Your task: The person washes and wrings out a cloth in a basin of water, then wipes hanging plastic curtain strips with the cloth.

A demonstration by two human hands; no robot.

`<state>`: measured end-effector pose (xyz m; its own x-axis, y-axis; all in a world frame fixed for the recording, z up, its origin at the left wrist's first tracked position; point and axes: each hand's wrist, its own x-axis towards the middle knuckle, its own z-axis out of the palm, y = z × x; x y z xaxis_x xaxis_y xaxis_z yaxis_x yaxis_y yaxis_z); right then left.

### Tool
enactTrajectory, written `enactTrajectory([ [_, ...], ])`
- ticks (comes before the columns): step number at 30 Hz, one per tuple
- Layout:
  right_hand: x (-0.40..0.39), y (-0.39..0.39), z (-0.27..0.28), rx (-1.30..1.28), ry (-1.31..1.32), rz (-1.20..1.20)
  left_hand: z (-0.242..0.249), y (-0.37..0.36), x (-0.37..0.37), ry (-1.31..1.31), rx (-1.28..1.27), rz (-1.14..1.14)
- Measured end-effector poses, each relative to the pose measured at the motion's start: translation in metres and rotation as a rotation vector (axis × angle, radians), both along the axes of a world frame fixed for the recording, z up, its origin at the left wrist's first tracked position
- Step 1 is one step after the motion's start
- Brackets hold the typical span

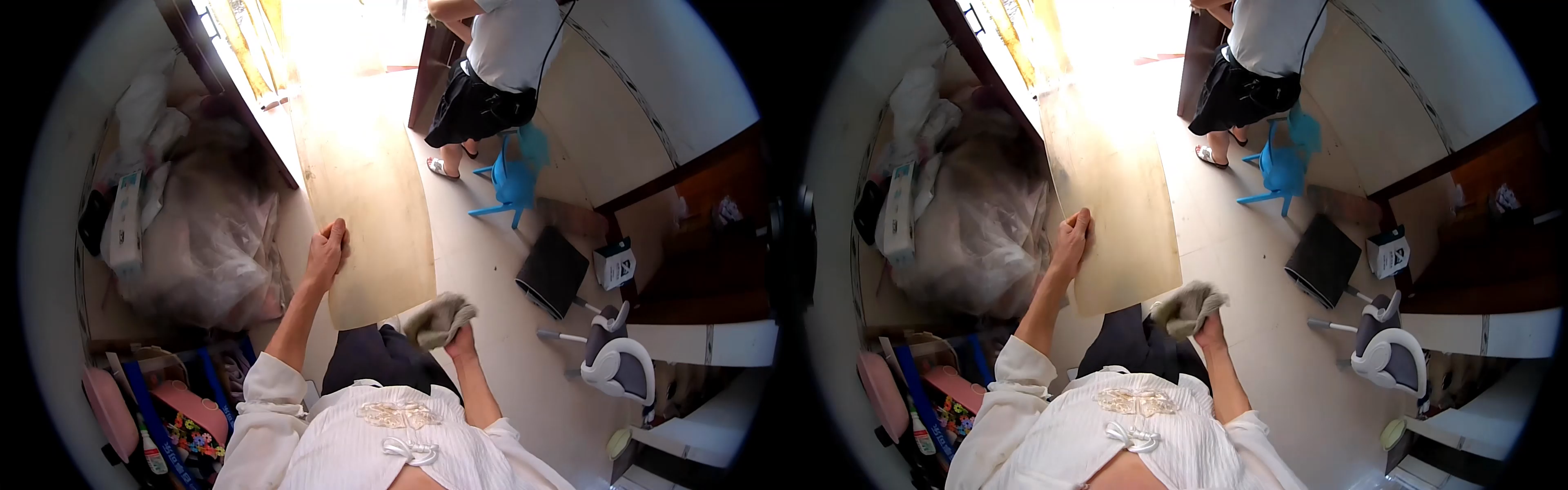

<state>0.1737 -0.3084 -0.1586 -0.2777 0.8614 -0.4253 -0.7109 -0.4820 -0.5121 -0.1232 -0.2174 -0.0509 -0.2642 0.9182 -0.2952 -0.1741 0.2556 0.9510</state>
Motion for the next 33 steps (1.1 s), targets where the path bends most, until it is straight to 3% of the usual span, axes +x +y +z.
enactTrajectory([
  [1,-0.001,0.02,0.014,0.057,0.134,-0.021,0.0,0.001,0.0,-0.003,0.006,0.013],
  [3,0.002,0.065,0.018,0.148,0.082,0.155,0.004,0.005,-0.006,0.007,-0.061,0.005],
  [6,-0.02,0.139,0.06,0.397,-0.276,0.298,0.005,-0.002,-0.012,-0.014,-0.107,0.009],
  [7,-0.027,0.161,0.059,0.278,-0.173,0.243,0.007,-0.005,-0.012,-0.032,-0.121,0.003],
  [9,-0.047,0.21,0.066,0.301,-0.049,0.26,0.008,-0.012,-0.013,-0.086,-0.133,-0.053],
  [11,-0.076,0.258,0.089,0.429,-0.091,0.31,0.035,-0.021,-0.013,-0.038,-0.171,-0.133],
  [13,-0.105,0.303,0.104,0.466,0.131,0.298,0.048,-0.026,-0.014,0.036,-0.158,-0.207],
  [15,-0.135,0.335,0.141,0.531,0.017,0.392,0.043,-0.028,-0.014,0.077,-0.126,-0.225],
  [16,-0.154,0.347,0.159,0.527,-0.332,0.249,0.043,-0.029,-0.014,0.085,-0.098,-0.217],
  [17,-0.165,0.36,0.166,0.546,-0.327,0.253,0.044,-0.028,-0.016,0.091,-0.07,-0.215],
  [19,-0.19,0.374,0.189,0.753,-0.611,0.733,0.038,-0.025,-0.023,0.082,-0.042,-0.176],
  [21,-0.213,0.345,0.21,0.376,-0.864,0.623,0.033,-0.022,-0.035,0.084,-0.109,-0.132],
  [25,-0.221,0.346,0.101,0.267,-0.651,0.439,0.011,-0.021,-0.053,0.083,-0.158,-0.098],
  [27,-0.217,0.323,0.108,0.283,-0.561,0.405,-0.003,-0.022,-0.055,0.112,-0.137,-0.064],
  [29,-0.204,0.303,0.12,0.163,-0.387,0.579,0.001,-0.02,-0.054,0.116,-0.172,-0.082],
  [30,-0.199,0.292,0.123,0.142,-0.413,0.552,-0.004,-0.02,-0.051,0.117,-0.18,-0.102],
  [31,-0.197,0.286,0.119,0.131,-0.413,0.535,-0.012,-0.017,-0.045,0.141,-0.145,-0.072],
  [33,-0.191,0.269,0.106,0.466,-0.431,0.349,-0.014,-0.019,-0.035,0.162,-0.115,-0.061],
])
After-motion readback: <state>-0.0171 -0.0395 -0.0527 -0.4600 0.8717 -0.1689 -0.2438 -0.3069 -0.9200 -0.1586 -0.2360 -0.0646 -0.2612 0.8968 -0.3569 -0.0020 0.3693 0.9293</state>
